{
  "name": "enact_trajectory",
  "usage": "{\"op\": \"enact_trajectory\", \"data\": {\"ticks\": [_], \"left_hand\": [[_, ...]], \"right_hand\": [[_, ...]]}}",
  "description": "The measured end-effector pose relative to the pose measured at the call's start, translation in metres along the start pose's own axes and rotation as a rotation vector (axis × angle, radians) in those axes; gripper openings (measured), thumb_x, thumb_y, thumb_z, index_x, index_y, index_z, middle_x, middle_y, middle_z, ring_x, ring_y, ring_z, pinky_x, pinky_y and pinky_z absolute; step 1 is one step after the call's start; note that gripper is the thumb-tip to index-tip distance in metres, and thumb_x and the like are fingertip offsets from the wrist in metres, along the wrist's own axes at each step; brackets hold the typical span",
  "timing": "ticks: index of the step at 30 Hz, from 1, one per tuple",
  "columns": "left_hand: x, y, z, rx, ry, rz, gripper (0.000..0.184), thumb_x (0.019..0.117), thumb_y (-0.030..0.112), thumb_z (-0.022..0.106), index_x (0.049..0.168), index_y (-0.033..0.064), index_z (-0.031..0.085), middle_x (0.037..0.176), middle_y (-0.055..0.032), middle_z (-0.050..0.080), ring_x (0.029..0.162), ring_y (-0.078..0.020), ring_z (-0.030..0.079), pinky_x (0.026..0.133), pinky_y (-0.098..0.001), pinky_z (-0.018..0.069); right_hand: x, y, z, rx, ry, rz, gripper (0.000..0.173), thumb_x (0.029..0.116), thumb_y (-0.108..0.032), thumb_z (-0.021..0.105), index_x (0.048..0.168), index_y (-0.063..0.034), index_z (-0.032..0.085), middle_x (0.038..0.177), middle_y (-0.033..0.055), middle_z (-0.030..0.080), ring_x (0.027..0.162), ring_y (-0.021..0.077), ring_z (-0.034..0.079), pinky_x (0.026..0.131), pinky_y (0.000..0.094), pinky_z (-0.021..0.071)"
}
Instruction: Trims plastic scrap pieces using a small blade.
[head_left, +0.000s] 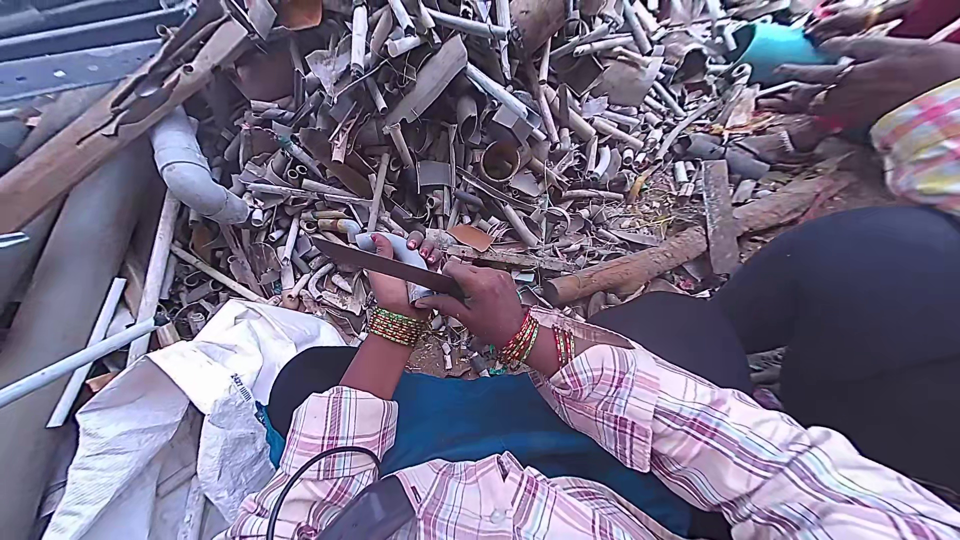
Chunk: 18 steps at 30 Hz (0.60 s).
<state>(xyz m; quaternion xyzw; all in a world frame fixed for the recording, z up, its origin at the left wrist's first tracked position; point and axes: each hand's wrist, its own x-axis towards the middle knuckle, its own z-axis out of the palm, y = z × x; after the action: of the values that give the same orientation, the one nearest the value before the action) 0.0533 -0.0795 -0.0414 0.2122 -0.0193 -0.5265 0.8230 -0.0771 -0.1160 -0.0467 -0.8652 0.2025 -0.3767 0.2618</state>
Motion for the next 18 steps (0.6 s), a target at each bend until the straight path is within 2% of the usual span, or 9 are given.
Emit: {"op": "enact_trajectory", "data": {"ticks": [2, 4, 7, 9, 11, 12, 15, 18], "left_hand": [[0.000, 0.001, -0.003, -0.001, -0.018, 0.007, 0.061, 0.1073, 0.057, 0.015, 0.090, 0.0164, 0.057, 0.069, 0.0022, 0.060, 0.061, -0.0108, 0.061, 0.059, -0.0244, 0.0528], [-0.003, 0.001, 0.000, 0.068, -0.029, 0.010, 0.060, 0.1073, 0.057, 0.011, 0.091, 0.0200, 0.055, 0.071, 0.0046, 0.059, 0.062, -0.0084, 0.060, 0.059, -0.0224, 0.0524], [-0.007, 0.001, 0.004, 0.114, -0.056, 0.028, 0.063, 0.1058, 0.061, 0.012, 0.093, 0.0185, 0.056, 0.075, 0.0021, 0.059, 0.065, -0.0104, 0.060, 0.062, -0.0244, 0.0530], [-0.009, 0.003, 0.011, 0.130, -0.024, 0.019, 0.068, 0.1045, 0.064, 0.012, 0.089, 0.0173, 0.058, 0.074, 0.0011, 0.059, 0.065, -0.0111, 0.061, 0.062, -0.0255, 0.0536], [-0.012, 0.005, 0.017, 0.176, 0.029, 0.011, 0.066, 0.1050, 0.063, 0.011, 0.088, 0.0177, 0.055, 0.072, 0.0017, 0.058, 0.066, -0.0112, 0.062, 0.062, -0.0259, 0.0543], [-0.014, 0.005, 0.019, 0.208, 0.052, 0.014, 0.064, 0.1062, 0.061, 0.011, 0.088, 0.0176, 0.055, 0.071, 0.0019, 0.059, 0.066, -0.0113, 0.064, 0.062, -0.0263, 0.0559], [-0.016, 0.006, 0.016, 0.253, 0.008, -0.016, 0.063, 0.1072, 0.058, 0.010, 0.091, 0.0174, 0.055, 0.071, 0.0017, 0.060, 0.069, -0.0118, 0.066, 0.067, -0.0271, 0.0578], [-0.013, 0.006, 0.005, 0.194, -0.095, -0.069, 0.068, 0.1046, 0.063, 0.009, 0.088, 0.0185, 0.057, 0.069, 0.0036, 0.057, 0.065, -0.0095, 0.061, 0.063, -0.0242, 0.0537]], "right_hand": [[-0.001, -0.002, -0.001, -0.013, 0.002, -0.013, 0.045, 0.0896, -0.043, 0.070, 0.076, -0.0009, 0.065, 0.058, 0.0089, 0.058, 0.049, 0.0235, 0.059, 0.043, 0.0390, 0.0413], [0.000, -0.003, -0.003, -0.028, 0.025, -0.043, 0.044, 0.0893, -0.043, 0.070, 0.072, -0.0023, 0.064, 0.056, 0.0077, 0.057, 0.047, 0.0224, 0.058, 0.042, 0.0381, 0.0401], [0.002, -0.004, -0.010, -0.064, 0.075, -0.071, 0.042, 0.0863, -0.041, 0.073, 0.071, -0.0037, 0.063, 0.056, 0.0062, 0.056, 0.048, 0.0209, 0.057, 0.043, 0.0362, 0.0403], [0.005, -0.001, -0.015, -0.079, 0.091, -0.073, 0.044, 0.0823, -0.043, 0.077, 0.076, -0.0020, 0.065, 0.060, 0.0073, 0.058, 0.052, 0.0210, 0.058, 0.046, 0.0361, 0.0427], [0.007, 0.002, -0.019, -0.085, 0.061, -0.089, 0.049, 0.0802, -0.048, 0.078, 0.086, 0.0005, 0.071, 0.069, 0.0101, 0.066, 0.059, 0.0230, 0.064, 0.051, 0.0383, 0.0488], [0.008, 0.004, -0.020, -0.088, 0.035, -0.114, 0.051, 0.0802, -0.050, 0.077, 0.087, 0.0004, 0.071, 0.071, 0.0106, 0.067, 0.061, 0.0234, 0.064, 0.052, 0.0387, 0.0495], [0.010, 0.007, -0.020, -0.059, -0.028, -0.201, 0.050, 0.0818, -0.052, 0.074, 0.080, -0.0026, 0.068, 0.069, 0.0093, 0.065, 0.059, 0.0223, 0.063, 0.051, 0.0375, 0.0470], [0.005, 0.006, -0.014, 0.005, -0.046, -0.176, 0.047, 0.0852, -0.048, 0.073, 0.079, -0.0020, 0.067, 0.067, 0.0092, 0.064, 0.055, 0.0207, 0.060, 0.049, 0.0362, 0.0450]]}}
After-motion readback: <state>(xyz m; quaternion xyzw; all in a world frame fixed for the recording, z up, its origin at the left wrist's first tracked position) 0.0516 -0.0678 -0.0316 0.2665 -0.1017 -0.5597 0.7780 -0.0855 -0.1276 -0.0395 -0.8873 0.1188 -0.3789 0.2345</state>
